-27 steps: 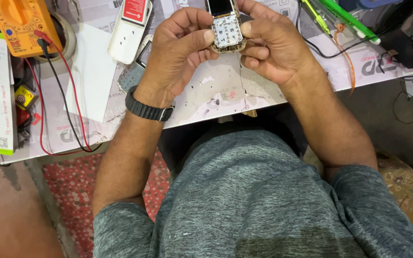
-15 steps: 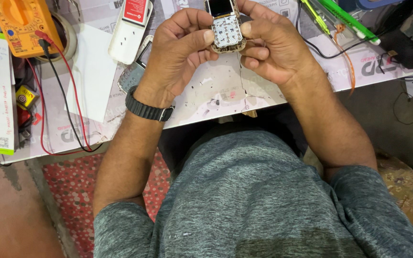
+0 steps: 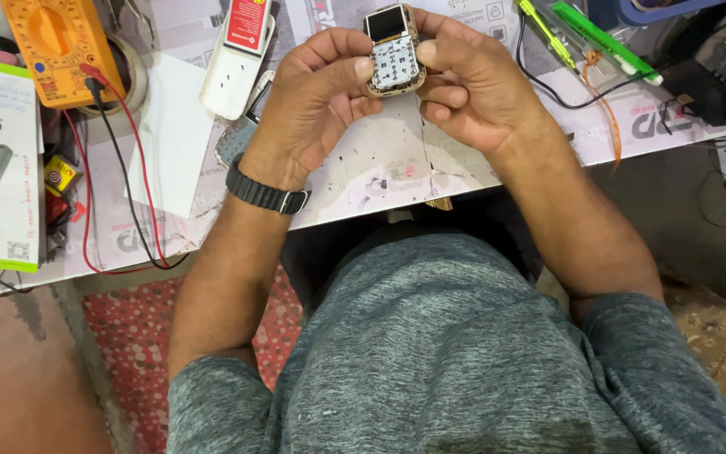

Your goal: The person disassembles a mobile phone using a metal prying tool and a green utility knife. They carefully pry open the casing, separate the screen assembly from the body, and disconnect internal ribbon cables. The person works on a cluttered workbench with various tools and electronic components visible.

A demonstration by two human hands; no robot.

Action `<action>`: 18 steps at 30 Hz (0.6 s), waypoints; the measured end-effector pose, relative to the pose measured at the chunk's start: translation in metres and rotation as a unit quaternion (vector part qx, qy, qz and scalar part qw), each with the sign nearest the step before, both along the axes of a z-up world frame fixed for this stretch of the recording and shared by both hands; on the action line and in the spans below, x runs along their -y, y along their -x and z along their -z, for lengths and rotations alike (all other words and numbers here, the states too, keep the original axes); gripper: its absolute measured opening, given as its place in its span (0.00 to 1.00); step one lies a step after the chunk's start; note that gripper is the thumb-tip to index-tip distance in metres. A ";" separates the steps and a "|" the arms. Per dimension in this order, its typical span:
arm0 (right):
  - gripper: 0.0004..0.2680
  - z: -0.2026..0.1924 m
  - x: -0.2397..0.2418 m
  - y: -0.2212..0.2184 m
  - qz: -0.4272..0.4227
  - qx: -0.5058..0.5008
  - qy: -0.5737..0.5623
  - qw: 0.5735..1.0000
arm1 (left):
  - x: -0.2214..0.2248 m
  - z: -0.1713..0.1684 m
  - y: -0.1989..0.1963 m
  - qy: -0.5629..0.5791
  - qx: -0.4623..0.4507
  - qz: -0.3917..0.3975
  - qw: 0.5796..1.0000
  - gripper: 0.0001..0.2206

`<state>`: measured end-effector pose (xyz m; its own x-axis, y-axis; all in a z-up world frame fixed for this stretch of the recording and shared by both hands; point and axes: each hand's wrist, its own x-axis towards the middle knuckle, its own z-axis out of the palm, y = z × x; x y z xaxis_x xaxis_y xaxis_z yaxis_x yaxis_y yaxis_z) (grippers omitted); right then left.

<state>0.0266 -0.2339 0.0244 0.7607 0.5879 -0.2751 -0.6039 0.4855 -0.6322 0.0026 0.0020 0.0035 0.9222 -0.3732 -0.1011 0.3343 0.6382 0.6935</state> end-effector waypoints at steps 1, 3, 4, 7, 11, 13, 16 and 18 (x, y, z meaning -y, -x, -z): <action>0.20 0.000 -0.001 0.000 0.003 0.001 -0.002 1.000 | 0.000 0.000 0.000 0.002 0.003 0.001 1.000 0.09; 0.19 -0.001 -0.003 0.001 0.006 0.004 -0.006 1.000 | 0.000 0.000 0.000 0.007 0.010 0.003 1.000 0.09; 0.19 -0.002 -0.004 0.002 0.013 0.002 0.001 1.000 | -0.001 0.000 0.001 0.011 0.005 0.001 1.000 0.09; 0.19 -0.006 -0.008 0.004 0.030 -0.006 0.015 0.999 | -0.002 0.000 0.000 0.025 -0.006 -0.001 1.000 0.09; 0.17 -0.009 -0.012 0.005 0.025 -0.018 -0.004 1.000 | -0.006 0.000 -0.001 0.050 -0.023 0.001 0.998 0.10; 0.15 -0.010 -0.013 0.003 0.013 -0.021 -0.019 1.000 | -0.007 0.001 -0.001 0.062 -0.026 -0.004 0.998 0.10; 0.15 -0.008 -0.015 0.002 0.005 -0.029 -0.033 0.999 | -0.008 0.001 -0.002 0.070 -0.023 -0.013 0.997 0.11; 0.14 -0.005 -0.017 0.001 0.011 -0.036 -0.036 0.999 | -0.009 0.002 -0.002 0.071 -0.027 -0.018 0.997 0.10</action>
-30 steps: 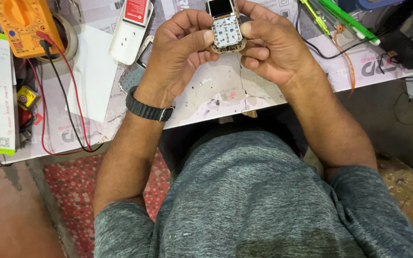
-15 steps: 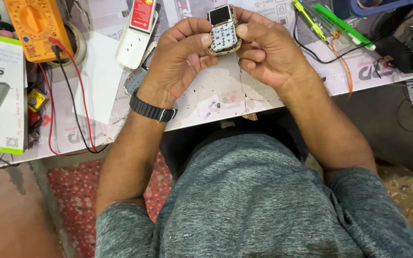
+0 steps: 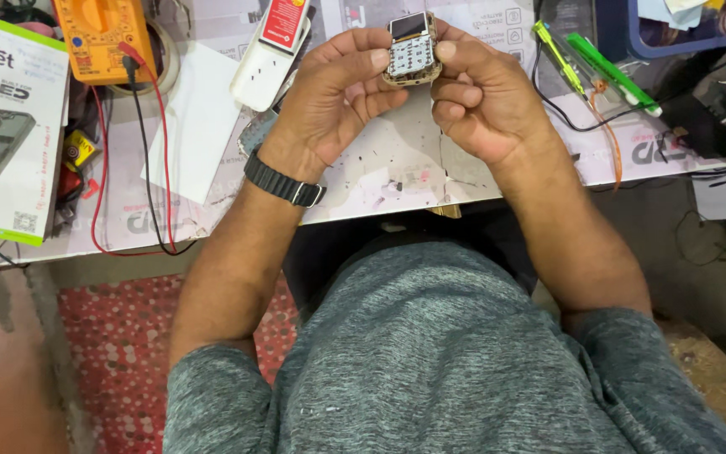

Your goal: The person disassembles a mobile phone using a metal prying tool and a green utility knife. They carefully pry open the casing, separate the screen assembly from the body, and disconnect internal ribbon cables. The person works on a cluttered workbench with various tools and electronic components visible.

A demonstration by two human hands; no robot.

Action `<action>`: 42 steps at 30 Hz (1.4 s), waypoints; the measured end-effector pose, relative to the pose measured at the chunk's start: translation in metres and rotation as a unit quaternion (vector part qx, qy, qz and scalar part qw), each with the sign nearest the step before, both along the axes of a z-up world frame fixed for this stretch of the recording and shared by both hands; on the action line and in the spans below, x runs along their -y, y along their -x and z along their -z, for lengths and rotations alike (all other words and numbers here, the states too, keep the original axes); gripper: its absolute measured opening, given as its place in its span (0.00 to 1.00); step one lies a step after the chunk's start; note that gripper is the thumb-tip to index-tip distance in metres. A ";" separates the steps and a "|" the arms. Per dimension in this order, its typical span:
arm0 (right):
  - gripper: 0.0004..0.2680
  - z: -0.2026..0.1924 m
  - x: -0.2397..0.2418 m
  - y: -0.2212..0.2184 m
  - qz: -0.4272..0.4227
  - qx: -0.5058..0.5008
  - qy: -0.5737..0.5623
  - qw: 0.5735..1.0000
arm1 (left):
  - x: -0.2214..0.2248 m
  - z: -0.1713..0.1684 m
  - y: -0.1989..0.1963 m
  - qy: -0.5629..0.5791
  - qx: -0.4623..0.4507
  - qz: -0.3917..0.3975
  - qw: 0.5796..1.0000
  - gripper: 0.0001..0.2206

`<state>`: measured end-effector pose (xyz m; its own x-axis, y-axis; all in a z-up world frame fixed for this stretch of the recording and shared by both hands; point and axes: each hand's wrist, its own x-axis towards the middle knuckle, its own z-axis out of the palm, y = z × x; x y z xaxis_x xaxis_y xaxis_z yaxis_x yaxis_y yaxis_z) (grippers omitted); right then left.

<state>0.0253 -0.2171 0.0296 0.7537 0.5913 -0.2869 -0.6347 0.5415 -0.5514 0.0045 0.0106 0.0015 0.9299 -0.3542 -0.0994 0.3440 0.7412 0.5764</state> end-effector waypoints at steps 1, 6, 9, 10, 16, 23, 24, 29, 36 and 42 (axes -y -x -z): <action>0.14 0.001 -0.001 -0.001 -0.003 -0.002 -0.001 1.000 | 0.000 0.000 0.000 0.001 -0.002 -0.002 1.000 0.10; 0.13 0.006 -0.001 -0.004 -0.001 -0.021 -0.002 1.000 | -0.001 0.002 -0.001 0.011 -0.004 -0.005 1.000 0.10; 0.12 0.009 -0.002 -0.004 0.009 -0.030 0.000 1.000 | -0.001 0.003 -0.002 0.008 -0.007 -0.008 1.000 0.10; 0.12 0.010 -0.002 -0.004 0.009 -0.029 -0.001 1.000 | -0.001 0.003 -0.002 0.010 -0.008 -0.007 1.000 0.10; 0.12 0.010 -0.002 -0.003 0.014 -0.037 0.004 0.999 | 0.000 0.001 0.000 -0.007 0.003 -0.012 1.000 0.10; 0.14 0.016 0.000 -0.004 0.000 -0.050 -0.016 0.999 | 0.000 0.001 0.000 -0.007 0.006 -0.005 1.000 0.09; 0.14 0.016 0.000 -0.004 0.003 -0.052 -0.009 0.999 | 0.000 0.000 0.000 -0.006 0.007 -0.003 1.000 0.09; 0.16 0.016 0.000 -0.004 0.000 -0.056 -0.018 0.998 | 0.000 -0.001 -0.001 -0.017 0.014 -0.007 1.000 0.09; 0.17 0.011 0.001 -0.001 -0.012 -0.034 -0.025 0.999 | 0.001 -0.005 0.002 -0.022 0.031 -0.004 0.999 0.07; 0.23 -0.003 -0.002 0.011 0.047 0.084 0.093 0.991 | 0.001 -0.009 0.005 -0.065 0.053 -0.006 0.996 0.08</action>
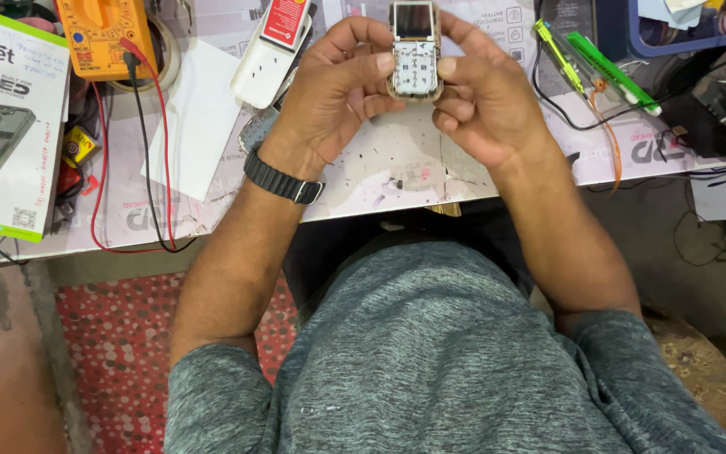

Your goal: The person disassembles a mobile phone using a metal prying tool and a green utility knife. They carefully pry open the casing, separate the screen assembly from the body, and disconnect internal ribbon cables. The person works on a cluttered workbench with various tools and electronic components visible.

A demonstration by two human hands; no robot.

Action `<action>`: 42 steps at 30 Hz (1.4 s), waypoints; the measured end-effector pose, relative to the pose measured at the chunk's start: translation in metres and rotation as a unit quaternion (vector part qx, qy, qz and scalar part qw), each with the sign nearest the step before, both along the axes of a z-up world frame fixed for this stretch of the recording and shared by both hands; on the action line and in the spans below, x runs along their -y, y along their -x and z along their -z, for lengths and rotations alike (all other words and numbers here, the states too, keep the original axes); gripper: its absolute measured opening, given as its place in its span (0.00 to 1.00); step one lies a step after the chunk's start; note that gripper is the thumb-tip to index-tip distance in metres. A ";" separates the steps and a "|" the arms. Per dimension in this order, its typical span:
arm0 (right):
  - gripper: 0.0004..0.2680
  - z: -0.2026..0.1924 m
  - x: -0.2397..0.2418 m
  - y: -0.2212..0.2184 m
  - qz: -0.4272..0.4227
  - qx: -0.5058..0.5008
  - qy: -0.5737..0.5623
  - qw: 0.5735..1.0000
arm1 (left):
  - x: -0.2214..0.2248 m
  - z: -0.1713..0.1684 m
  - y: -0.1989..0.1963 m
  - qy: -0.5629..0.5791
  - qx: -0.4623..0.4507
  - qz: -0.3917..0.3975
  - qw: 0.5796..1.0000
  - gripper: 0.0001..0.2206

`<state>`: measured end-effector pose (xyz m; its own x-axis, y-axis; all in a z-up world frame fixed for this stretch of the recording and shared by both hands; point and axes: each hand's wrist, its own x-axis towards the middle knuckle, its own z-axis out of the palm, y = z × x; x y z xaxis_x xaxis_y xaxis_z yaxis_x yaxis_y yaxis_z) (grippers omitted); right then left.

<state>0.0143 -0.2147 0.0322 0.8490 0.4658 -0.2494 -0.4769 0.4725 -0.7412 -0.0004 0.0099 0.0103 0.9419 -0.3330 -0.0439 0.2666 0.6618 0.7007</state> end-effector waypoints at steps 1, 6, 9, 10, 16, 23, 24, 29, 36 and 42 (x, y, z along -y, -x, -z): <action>0.23 -0.002 0.000 0.003 0.007 0.043 0.024 0.999 | 0.001 0.001 0.001 -0.027 0.020 -0.012 0.999 0.09; 0.25 -0.006 0.008 0.018 0.042 0.197 0.166 0.965 | 0.011 0.009 0.004 -0.158 0.136 -0.058 0.976 0.12; 0.24 -0.002 0.014 0.025 0.035 0.256 0.240 0.936 | 0.016 0.008 0.007 -0.147 0.174 -0.039 0.973 0.24; 0.23 -0.001 0.015 0.026 0.029 0.266 0.250 0.930 | 0.017 0.007 0.007 -0.157 0.167 -0.026 0.973 0.25; 0.15 0.000 0.017 0.029 0.000 0.307 0.297 0.904 | 0.023 0.008 0.007 -0.186 0.222 0.003 0.957 0.28; 0.13 0.000 0.015 0.027 -0.019 0.307 0.269 0.913 | 0.024 0.007 0.006 -0.232 0.212 0.003 0.949 0.28; 0.13 0.000 0.015 0.026 -0.019 0.305 0.273 0.912 | 0.024 0.006 0.006 -0.242 0.202 0.004 0.949 0.26; 0.13 -0.018 0.018 0.029 0.072 0.392 0.370 0.839 | 0.025 0.003 0.005 -0.230 0.153 0.001 0.961 0.19; 0.09 -0.083 0.045 0.104 0.012 0.387 0.095 0.917 | 0.027 -0.004 0.006 -0.281 0.161 -0.010 0.946 0.19; 0.08 -0.108 0.062 0.144 -0.016 0.449 0.270 0.851 | 0.021 0.004 0.005 -0.221 0.175 0.010 0.959 0.16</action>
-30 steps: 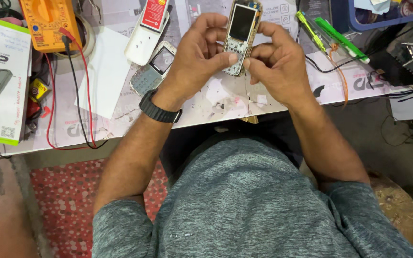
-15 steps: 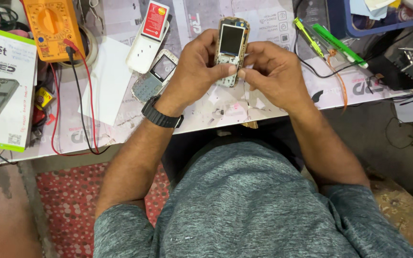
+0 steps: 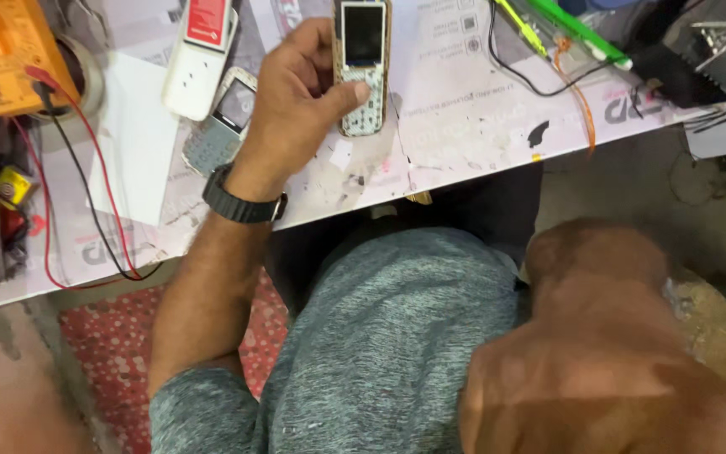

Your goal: The person disassembles a mobile phone using a metal prying tool and a green utility knife. They carefully pry open the casing, separate the screen assembly from the body, and disconnect internal ribbon cables. The person works on a cluttered workbench with various tools and electronic components visible.

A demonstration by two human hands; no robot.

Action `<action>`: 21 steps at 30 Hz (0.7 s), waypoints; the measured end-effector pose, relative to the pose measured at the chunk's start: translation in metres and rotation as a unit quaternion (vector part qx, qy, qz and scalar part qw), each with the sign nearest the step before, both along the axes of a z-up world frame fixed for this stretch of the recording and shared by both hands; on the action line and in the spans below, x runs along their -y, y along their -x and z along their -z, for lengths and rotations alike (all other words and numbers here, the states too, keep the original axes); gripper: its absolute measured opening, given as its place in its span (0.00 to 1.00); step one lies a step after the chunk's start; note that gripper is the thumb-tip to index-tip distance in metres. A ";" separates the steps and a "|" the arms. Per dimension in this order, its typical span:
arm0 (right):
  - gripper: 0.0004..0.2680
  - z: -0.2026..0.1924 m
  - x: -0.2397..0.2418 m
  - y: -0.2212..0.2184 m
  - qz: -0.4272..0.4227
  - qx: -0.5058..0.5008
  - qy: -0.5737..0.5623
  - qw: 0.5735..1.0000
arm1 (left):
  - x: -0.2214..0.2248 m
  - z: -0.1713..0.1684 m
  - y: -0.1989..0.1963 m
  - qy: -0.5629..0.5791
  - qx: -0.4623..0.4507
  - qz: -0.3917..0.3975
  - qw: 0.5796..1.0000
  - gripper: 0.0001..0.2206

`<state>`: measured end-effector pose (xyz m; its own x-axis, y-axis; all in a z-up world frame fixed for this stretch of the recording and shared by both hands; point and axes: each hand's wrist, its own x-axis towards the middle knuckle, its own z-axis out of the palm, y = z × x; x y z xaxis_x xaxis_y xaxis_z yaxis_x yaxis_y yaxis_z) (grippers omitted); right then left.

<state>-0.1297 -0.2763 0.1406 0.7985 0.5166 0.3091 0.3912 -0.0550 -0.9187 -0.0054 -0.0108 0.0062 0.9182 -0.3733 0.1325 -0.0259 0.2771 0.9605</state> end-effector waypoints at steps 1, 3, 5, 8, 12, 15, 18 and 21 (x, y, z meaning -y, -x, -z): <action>0.08 -0.002 0.000 0.002 0.001 0.010 0.014 1.000 | 0.003 0.002 0.001 0.001 0.003 -0.002 1.000 0.16; 0.08 -0.003 -0.006 0.000 -0.009 0.029 0.033 0.999 | 0.000 0.000 0.001 -0.007 0.019 -0.020 1.000 0.16; 0.08 -0.004 -0.011 -0.001 -0.013 0.047 0.050 0.998 | -0.004 -0.002 0.001 -0.019 0.041 -0.023 0.999 0.16; 0.08 -0.009 -0.012 0.000 -0.011 0.065 0.084 0.994 | -0.002 -0.001 0.004 -0.009 0.048 -0.044 0.998 0.14; 0.09 -0.021 -0.020 -0.009 -0.022 0.110 0.116 0.987 | -0.011 -0.014 0.007 0.020 0.037 -0.140 0.989 0.08; 0.09 -0.028 -0.034 -0.029 -0.036 0.175 0.141 0.974 | -0.046 -0.028 0.019 0.040 0.050 -0.244 0.968 0.03; 0.10 0.004 -0.071 -0.068 -0.061 0.287 0.205 0.934 | -0.091 -0.034 0.042 0.058 0.108 -0.326 0.937 0.10; 0.16 0.058 -0.116 -0.104 -0.078 0.371 0.282 0.881 | -0.126 -0.041 0.065 0.033 0.146 -0.369 0.917 0.16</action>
